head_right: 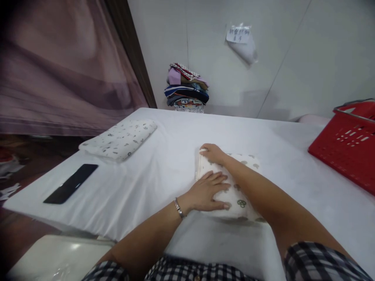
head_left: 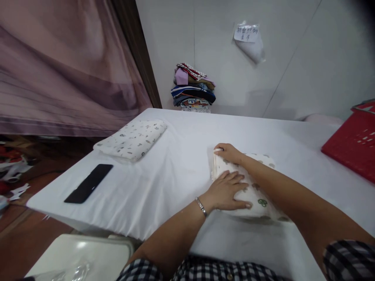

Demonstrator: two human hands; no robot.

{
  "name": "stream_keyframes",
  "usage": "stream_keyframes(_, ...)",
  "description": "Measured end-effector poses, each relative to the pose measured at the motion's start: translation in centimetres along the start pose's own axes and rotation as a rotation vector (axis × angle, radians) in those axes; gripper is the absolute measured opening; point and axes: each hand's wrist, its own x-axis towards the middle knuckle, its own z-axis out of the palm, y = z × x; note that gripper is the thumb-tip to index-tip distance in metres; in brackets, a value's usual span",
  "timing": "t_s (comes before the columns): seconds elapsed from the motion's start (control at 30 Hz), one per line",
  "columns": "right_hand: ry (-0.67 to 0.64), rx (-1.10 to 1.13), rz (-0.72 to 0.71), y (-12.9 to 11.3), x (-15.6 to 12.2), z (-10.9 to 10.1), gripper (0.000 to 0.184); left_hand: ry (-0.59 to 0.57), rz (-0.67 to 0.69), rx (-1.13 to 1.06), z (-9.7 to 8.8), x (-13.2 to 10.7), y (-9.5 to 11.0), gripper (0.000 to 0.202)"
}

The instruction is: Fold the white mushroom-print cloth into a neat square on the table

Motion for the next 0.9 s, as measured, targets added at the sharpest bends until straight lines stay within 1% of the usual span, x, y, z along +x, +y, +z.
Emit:
stream_keyframes(0.07,0.032,0.024,0.022,0.1,0.1,0.3,0.020,-0.033,-0.017,-0.003,0.1,0.1,0.2,0.066)
stream_keyframes(0.17,0.025,0.014,0.056,0.2,0.3,0.8,0.019,-0.053,-0.039,-0.009,0.1,0.1,0.3,0.068)
stream_keyframes(0.4,0.020,-0.021,0.096,0.7,0.7,1.7,0.018,-0.040,-0.045,0.016,0.3,0.1,0.6,0.067)
stream_keyframes(0.63,-0.032,-0.144,0.080,0.5,1.0,1.5,0.021,-0.034,-0.029,0.000,0.3,0.3,0.3,0.067)
stream_keyframes(0.7,-0.053,-0.216,0.056,0.1,0.9,1.2,0.025,-0.032,-0.023,-0.007,0.2,0.3,0.3,0.066)
stream_keyframes(0.77,-0.048,-0.352,0.018,-0.4,0.4,0.8,0.033,-0.034,-0.024,-0.010,0.1,0.3,0.1,0.065)
stream_keyframes(0.83,-0.014,-0.482,-0.027,-0.7,-0.7,0.2,0.042,-0.048,-0.029,-0.014,0.1,0.3,0.0,0.067)
stream_keyframes(0.9,0.031,-0.546,-0.071,-0.7,-2.3,-0.6,0.044,-0.066,-0.035,-0.022,0.1,0.3,-0.1,0.068)
